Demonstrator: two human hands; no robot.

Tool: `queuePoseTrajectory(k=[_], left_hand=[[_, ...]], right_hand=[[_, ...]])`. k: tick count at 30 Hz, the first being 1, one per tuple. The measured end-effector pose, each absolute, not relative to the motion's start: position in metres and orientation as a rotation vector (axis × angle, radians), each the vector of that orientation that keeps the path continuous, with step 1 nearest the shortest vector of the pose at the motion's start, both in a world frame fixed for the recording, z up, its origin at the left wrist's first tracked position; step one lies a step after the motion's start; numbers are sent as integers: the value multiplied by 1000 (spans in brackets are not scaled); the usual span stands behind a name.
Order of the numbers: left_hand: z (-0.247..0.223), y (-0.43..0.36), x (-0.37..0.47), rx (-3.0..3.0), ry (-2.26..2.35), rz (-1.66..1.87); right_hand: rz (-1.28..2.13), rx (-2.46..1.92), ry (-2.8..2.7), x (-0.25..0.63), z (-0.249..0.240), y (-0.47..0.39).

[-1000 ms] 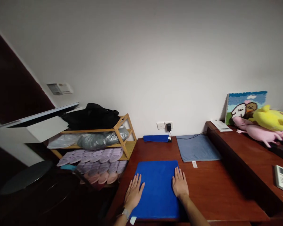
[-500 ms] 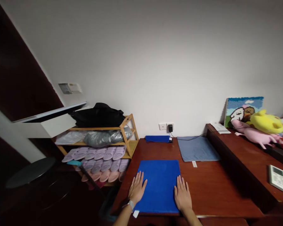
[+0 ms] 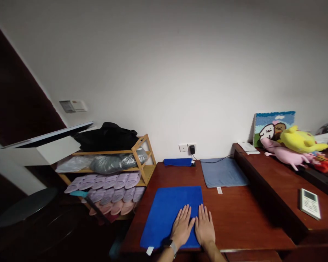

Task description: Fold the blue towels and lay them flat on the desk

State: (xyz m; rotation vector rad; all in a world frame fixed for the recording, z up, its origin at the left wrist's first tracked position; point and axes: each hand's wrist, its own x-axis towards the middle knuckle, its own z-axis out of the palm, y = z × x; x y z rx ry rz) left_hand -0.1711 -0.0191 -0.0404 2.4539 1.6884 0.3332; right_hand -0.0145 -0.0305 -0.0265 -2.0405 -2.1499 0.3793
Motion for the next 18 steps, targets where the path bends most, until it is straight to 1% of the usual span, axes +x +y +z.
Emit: queuePoseTrajectory(k=[2,6,9,14,18], left_hand=[[-40,-25,-205,2428,1784,284],[-39,-42,-292,2268,2135,200],[-42,-54,-332,2167,2277,190],[-50,-59,-341,2168,2303,284],[-52,-57,-339,2173,2302,321]], right_hand=[[372,-2050,-2136,-15,-28,-30],[345,-2057,-2148,-16,-32,-30],[329,-2078,-2142,-17,-32,-29],[333,-2070,-2121,-16,-31,-32],[255,-1981,-2091,-13,-50,-54]])
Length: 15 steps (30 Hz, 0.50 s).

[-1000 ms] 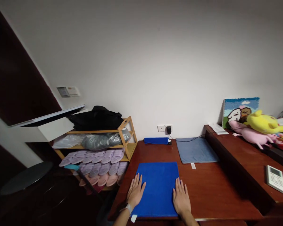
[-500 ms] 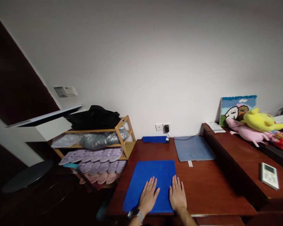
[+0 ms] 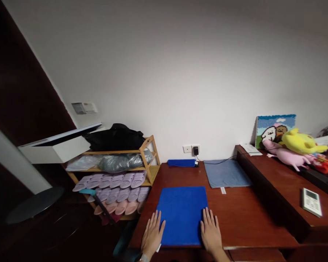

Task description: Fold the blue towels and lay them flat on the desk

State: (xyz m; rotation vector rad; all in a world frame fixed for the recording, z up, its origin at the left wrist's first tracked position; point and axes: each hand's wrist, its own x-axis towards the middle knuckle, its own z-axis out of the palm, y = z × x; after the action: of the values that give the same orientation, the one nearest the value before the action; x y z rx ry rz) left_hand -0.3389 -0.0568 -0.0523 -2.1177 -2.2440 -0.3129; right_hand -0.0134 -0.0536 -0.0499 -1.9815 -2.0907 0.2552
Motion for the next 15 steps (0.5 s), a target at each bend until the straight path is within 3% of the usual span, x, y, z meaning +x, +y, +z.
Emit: queuePoseTrajectory(k=[6,15], left_hand=[[-44,-57,-339,-2133,-2275,-221],[-65,-54,-391,-2117,-2324,-173]], right_hand=[[225,-1864,-2082,-11,-75,-79],[323,-1817,-2086,-26,-60,-56]])
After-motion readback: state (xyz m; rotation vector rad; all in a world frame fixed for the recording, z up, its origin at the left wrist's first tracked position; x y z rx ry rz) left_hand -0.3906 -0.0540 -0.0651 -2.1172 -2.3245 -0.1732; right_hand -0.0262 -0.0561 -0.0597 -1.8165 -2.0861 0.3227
